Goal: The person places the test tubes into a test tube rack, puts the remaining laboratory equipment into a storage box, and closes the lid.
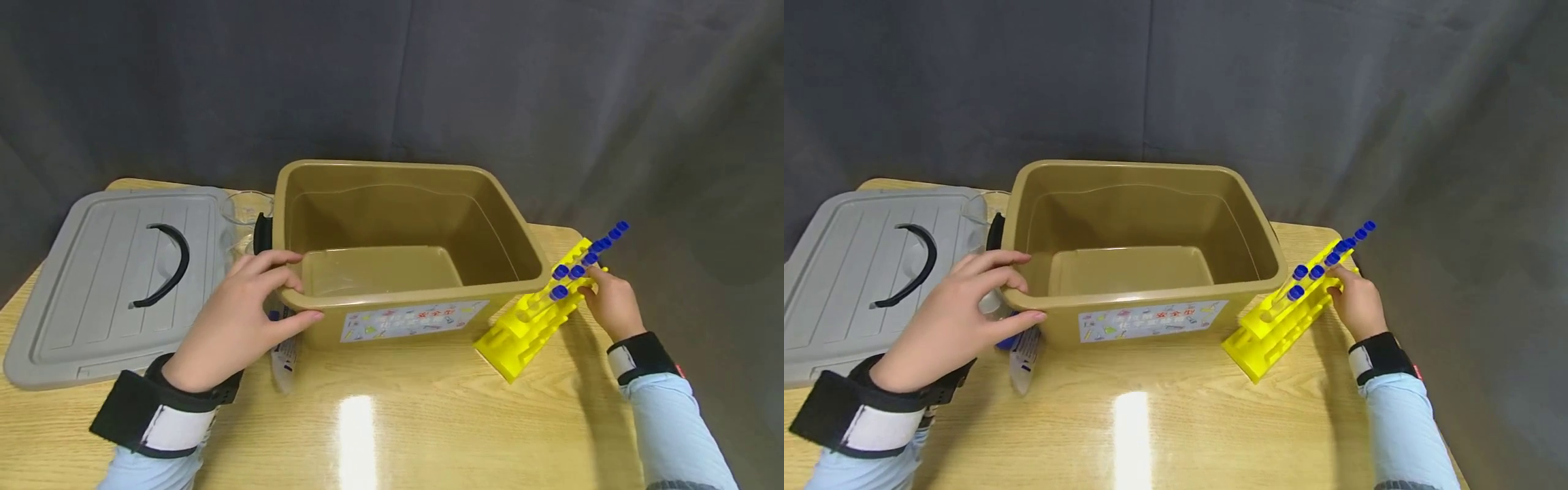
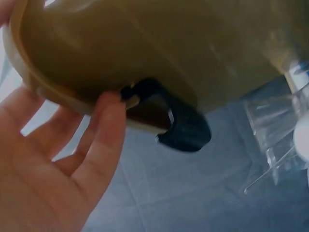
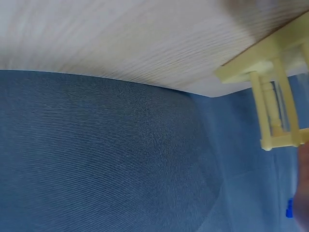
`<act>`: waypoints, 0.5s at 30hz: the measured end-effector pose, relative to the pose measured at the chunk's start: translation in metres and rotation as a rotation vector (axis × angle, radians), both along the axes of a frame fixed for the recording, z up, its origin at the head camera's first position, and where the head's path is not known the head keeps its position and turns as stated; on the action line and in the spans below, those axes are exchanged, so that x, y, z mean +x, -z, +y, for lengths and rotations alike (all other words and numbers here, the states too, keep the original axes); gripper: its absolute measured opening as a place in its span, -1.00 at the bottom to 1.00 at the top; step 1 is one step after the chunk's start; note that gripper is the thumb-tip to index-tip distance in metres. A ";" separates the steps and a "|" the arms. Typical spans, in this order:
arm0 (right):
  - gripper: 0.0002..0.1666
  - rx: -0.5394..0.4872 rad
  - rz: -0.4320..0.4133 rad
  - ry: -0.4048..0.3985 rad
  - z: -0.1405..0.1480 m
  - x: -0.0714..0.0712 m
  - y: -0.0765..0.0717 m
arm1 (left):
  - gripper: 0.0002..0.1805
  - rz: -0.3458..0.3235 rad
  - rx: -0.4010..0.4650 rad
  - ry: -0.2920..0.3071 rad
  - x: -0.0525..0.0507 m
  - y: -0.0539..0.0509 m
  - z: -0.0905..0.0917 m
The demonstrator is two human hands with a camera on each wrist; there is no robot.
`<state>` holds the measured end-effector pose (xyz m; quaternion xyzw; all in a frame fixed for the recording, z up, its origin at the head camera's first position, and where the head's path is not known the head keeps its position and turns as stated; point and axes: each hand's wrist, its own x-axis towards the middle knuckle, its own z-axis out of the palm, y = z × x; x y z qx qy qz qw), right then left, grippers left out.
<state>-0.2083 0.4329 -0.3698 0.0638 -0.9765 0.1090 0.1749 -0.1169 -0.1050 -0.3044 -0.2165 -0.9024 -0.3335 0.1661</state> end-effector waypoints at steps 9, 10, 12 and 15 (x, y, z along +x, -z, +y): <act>-0.70 0.015 -0.074 0.021 0.005 -0.020 -0.007 | -0.72 0.031 -0.059 0.028 0.016 -0.009 -0.004; -0.70 0.027 -0.082 0.021 0.006 -0.023 -0.009 | -0.72 0.033 -0.069 0.030 0.018 -0.010 -0.004; -0.70 0.040 -0.121 0.031 0.007 -0.028 -0.012 | -0.72 0.032 -0.090 0.032 0.023 -0.012 -0.005; -0.67 0.066 -0.153 0.001 0.010 -0.035 -0.017 | -0.73 0.030 -0.118 0.035 0.029 -0.014 -0.006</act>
